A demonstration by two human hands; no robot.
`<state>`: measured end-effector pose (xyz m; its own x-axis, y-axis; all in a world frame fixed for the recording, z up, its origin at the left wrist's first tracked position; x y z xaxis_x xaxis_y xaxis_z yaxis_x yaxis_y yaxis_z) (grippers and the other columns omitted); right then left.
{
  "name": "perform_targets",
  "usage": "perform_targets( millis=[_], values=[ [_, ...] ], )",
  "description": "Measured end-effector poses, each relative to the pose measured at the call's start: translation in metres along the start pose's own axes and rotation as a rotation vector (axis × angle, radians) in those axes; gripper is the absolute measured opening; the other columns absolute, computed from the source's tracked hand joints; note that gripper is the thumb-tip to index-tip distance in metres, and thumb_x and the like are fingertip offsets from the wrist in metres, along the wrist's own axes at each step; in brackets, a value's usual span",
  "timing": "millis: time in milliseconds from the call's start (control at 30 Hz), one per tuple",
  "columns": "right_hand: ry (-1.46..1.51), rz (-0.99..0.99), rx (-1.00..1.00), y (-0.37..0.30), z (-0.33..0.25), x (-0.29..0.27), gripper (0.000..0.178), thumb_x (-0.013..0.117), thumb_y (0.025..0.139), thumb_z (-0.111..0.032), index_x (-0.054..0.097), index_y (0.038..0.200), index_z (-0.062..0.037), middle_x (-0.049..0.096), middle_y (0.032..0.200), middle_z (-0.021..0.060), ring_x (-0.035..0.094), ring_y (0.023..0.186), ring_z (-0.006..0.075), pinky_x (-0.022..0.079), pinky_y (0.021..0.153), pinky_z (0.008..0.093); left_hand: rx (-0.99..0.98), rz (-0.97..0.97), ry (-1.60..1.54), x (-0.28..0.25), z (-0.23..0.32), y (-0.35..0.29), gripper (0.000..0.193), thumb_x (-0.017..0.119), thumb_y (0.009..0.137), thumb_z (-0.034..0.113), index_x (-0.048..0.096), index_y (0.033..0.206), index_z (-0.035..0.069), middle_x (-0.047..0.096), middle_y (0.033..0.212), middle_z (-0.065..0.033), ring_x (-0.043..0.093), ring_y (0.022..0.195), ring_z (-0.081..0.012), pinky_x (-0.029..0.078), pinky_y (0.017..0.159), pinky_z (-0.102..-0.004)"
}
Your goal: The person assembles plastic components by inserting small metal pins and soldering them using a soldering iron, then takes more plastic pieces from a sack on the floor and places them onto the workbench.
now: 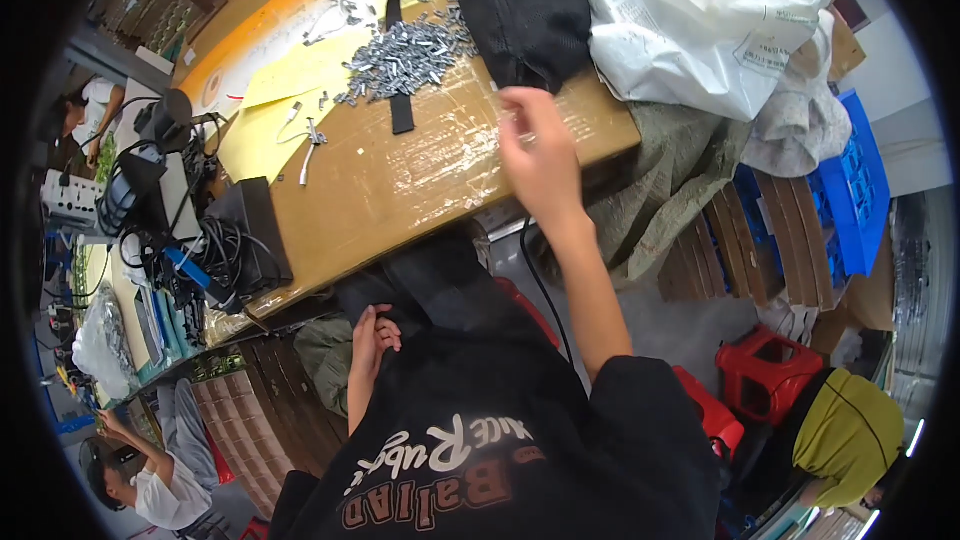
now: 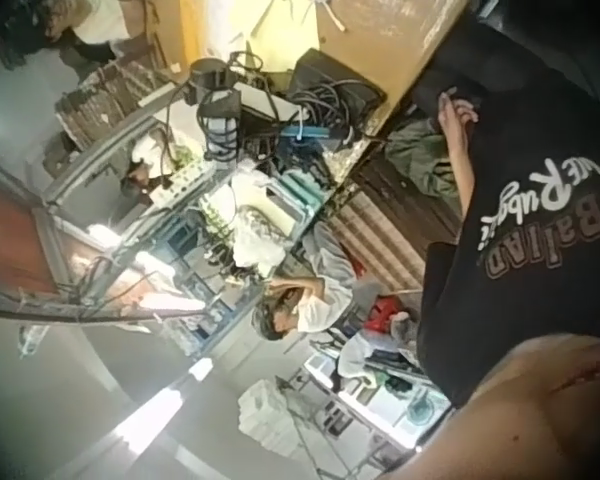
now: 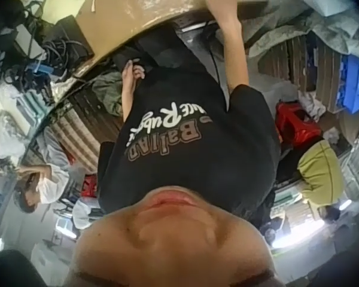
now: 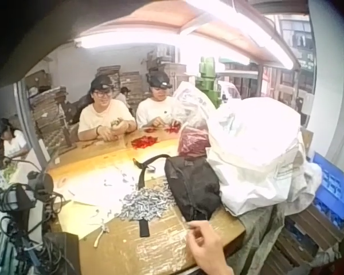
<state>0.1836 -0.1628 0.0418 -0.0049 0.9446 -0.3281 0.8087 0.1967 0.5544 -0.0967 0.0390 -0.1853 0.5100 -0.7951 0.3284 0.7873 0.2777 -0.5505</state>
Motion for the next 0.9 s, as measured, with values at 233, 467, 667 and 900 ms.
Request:
perform_targets(
  millis=[233, 467, 667, 900],
  values=[
    [-0.398, -0.187, -0.011, 0.043, 0.014, 0.1, 0.023, 0.054, 0.071, -0.001, 0.052, 0.094, -0.0015, 0.047, 0.093, 0.0171, 0.048, 0.089, 0.0334, 0.041, 0.076, 0.04, 0.034, 0.001, -0.111, -0.012, -0.008, -0.012, 0.035, 0.036, 0.091, 0.029, 0.042, 0.104, -0.002, 0.055, 0.064, -0.0114, 0.053, 0.048, -0.0182, 0.045, 0.044, -0.0271],
    [-0.175, -0.182, 0.024, 0.03, 0.009, 0.106, 0.012, 0.054, 0.068, 0.004, 0.049, 0.079, 0.0014, 0.046, 0.082, 0.0164, 0.047, 0.077, 0.0326, 0.039, 0.068, 0.0375, 0.646, 1.02, -0.136, -0.156, 0.063, -0.125, 0.028, 0.043, 0.088, 0.033, 0.049, 0.079, 0.007, 0.042, 0.047, -0.0014, 0.041, 0.035, -0.0098, 0.034, 0.032, -0.0211],
    [-0.273, -0.066, -0.119, 0.04, 0.025, 0.088, 0.01, 0.057, 0.066, 0.0, 0.056, 0.076, -0.0014, 0.051, 0.071, 0.0084, 0.051, 0.058, 0.0159, 0.043, 0.055, 0.0269, 0.848, 1.285, 0.587, -0.199, 0.236, -0.176, 0.017, 0.056, 0.083, 0.021, 0.051, 0.083, 0.005, 0.049, 0.064, 0.0005, 0.044, 0.052, -0.0075, 0.035, 0.048, -0.0199],
    [-0.328, -0.212, -0.144, 0.035, 0.005, 0.113, 0.008, 0.058, 0.069, 0.0, 0.053, 0.075, -0.0003, 0.049, 0.069, 0.0108, 0.05, 0.058, 0.0212, 0.041, 0.055, 0.0305, 0.75, 0.978, 1.041, -0.222, 0.344, -0.138, 0.038, 0.059, 0.078, 0.028, 0.05, 0.107, 0.007, 0.054, 0.1, -0.0051, 0.049, 0.084, -0.0163, 0.04, 0.075, -0.0268]
  ],
)
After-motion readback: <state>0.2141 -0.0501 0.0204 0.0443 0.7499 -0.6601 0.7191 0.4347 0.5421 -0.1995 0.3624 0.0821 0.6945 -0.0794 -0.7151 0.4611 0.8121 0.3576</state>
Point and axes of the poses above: each hand's wrist, its own y-axis towards the middle knuckle, its own x-axis out of the palm, z = x × y, the point moved 6 cm from there along y, towards the middle knuckle
